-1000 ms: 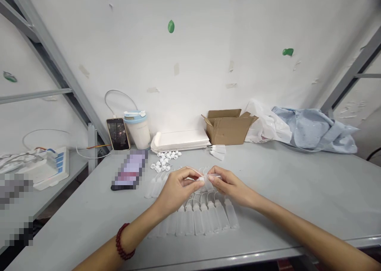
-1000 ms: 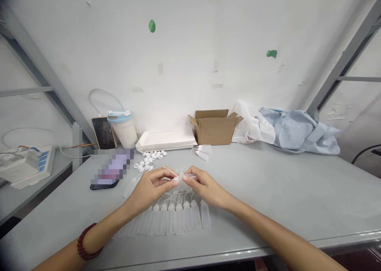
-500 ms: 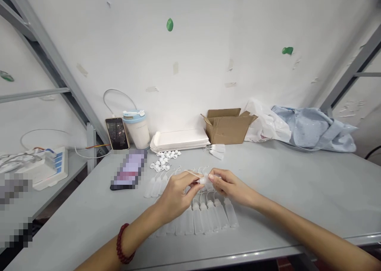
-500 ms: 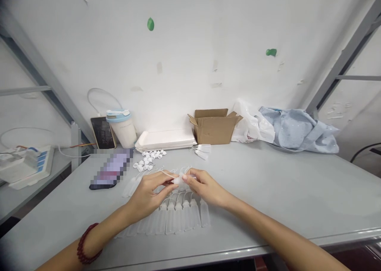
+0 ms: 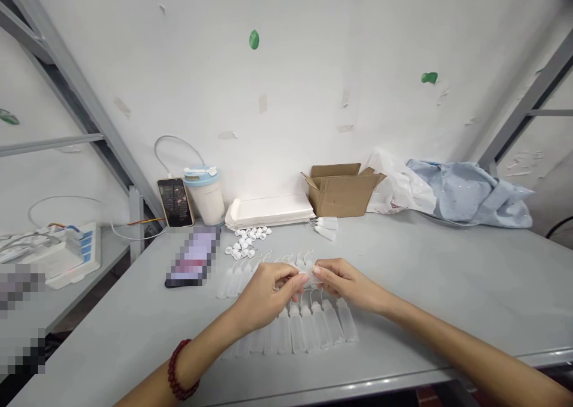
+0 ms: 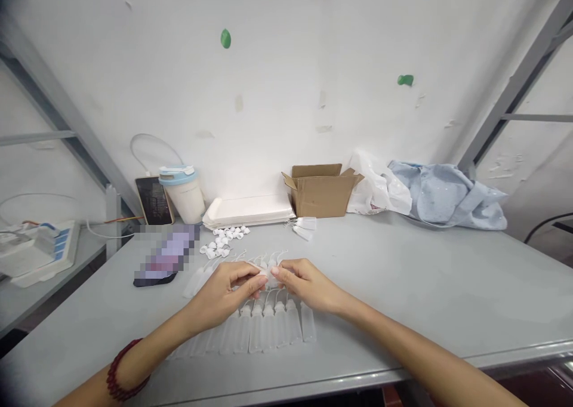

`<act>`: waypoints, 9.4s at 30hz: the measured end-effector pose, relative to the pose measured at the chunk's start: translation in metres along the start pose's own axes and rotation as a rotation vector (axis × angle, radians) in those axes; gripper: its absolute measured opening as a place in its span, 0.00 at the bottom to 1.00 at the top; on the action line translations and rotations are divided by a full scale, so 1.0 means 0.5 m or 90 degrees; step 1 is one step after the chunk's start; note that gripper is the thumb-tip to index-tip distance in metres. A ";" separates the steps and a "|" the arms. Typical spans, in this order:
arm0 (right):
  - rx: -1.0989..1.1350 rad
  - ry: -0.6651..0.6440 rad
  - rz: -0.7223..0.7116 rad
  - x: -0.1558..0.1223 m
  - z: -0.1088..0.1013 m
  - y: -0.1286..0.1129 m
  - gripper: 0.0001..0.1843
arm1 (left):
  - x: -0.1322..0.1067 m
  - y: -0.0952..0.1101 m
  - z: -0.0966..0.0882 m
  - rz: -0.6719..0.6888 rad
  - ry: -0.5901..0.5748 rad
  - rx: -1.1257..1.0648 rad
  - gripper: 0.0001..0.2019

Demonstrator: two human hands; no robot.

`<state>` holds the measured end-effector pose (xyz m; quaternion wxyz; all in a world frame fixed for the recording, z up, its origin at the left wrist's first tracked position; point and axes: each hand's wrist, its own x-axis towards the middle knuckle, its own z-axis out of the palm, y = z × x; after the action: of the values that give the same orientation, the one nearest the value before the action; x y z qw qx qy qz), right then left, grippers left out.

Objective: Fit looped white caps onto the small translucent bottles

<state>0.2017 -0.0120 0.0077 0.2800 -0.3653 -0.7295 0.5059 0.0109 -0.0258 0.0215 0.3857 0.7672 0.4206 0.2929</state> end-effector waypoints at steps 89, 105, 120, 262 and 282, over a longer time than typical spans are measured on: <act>-0.018 0.121 0.005 0.016 -0.039 0.010 0.23 | 0.025 -0.067 -0.076 0.049 0.054 0.435 0.12; -0.522 0.260 -0.078 0.058 -0.101 0.104 0.21 | 0.038 -0.122 -0.100 -0.122 0.113 0.618 0.14; -0.618 0.260 -0.018 0.071 -0.104 0.130 0.16 | 0.048 -0.117 -0.081 -0.048 0.222 0.526 0.19; -0.515 0.335 -0.446 0.004 0.007 0.051 0.07 | 0.021 -0.024 -0.017 -0.050 0.085 -0.346 0.15; -0.519 0.347 -0.468 0.006 0.005 0.050 0.06 | 0.019 -0.018 -0.023 -0.079 -0.008 -0.243 0.11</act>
<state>0.2045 -0.0054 -0.0164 0.4504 -0.2836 -0.8448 -0.0550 0.0025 -0.0102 0.0213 0.5441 0.6545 0.4015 0.3383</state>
